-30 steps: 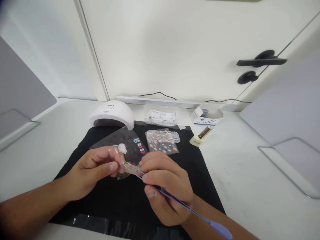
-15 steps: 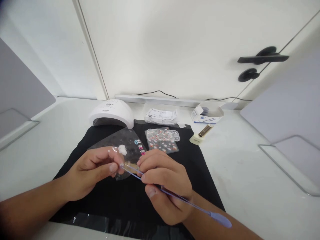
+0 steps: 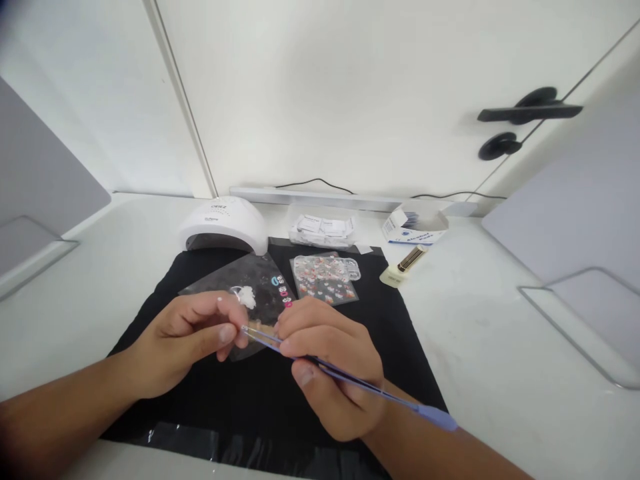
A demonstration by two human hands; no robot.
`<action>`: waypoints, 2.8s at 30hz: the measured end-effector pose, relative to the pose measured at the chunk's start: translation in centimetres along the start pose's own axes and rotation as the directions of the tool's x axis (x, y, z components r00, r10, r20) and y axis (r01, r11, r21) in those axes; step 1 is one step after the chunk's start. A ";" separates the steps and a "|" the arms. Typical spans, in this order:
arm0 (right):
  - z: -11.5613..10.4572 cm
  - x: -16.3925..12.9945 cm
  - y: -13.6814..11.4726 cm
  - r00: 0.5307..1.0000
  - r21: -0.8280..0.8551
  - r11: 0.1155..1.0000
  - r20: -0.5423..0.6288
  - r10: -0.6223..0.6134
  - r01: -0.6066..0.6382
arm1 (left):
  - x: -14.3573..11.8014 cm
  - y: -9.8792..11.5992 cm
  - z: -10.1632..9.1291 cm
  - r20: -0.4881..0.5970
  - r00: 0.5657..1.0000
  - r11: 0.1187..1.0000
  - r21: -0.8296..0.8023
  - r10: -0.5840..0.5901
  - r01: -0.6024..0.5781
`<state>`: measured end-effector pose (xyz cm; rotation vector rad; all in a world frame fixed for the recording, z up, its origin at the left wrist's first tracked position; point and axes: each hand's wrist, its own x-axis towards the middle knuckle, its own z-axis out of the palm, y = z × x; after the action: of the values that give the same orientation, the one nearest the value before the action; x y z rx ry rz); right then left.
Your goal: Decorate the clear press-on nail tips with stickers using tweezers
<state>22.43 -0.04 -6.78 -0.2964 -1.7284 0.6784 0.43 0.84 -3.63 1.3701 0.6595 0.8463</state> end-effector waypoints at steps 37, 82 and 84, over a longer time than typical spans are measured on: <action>0.0 -0.2 0.4 0.999 -0.054 0.998 -0.019 0.039 -0.040 | 0.5 -0.4 -0.1 -0.131 0.982 0.991 0.000 -0.133 0.134; 1.4 0.8 0.5 0.864 0.054 0.932 -0.360 0.352 -0.358 | 2.1 0.6 -6.1 0.178 0.917 0.311 0.948 -0.356 -0.063; 1.4 0.7 0.5 0.868 0.038 0.928 -0.341 0.360 -0.370 | 2.1 0.5 -5.9 0.195 0.919 0.319 0.944 -0.342 -0.082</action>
<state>20.87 0.35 -6.66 -0.7345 -1.3563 0.8214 -3.27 5.89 -3.61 2.4360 1.0240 -0.1003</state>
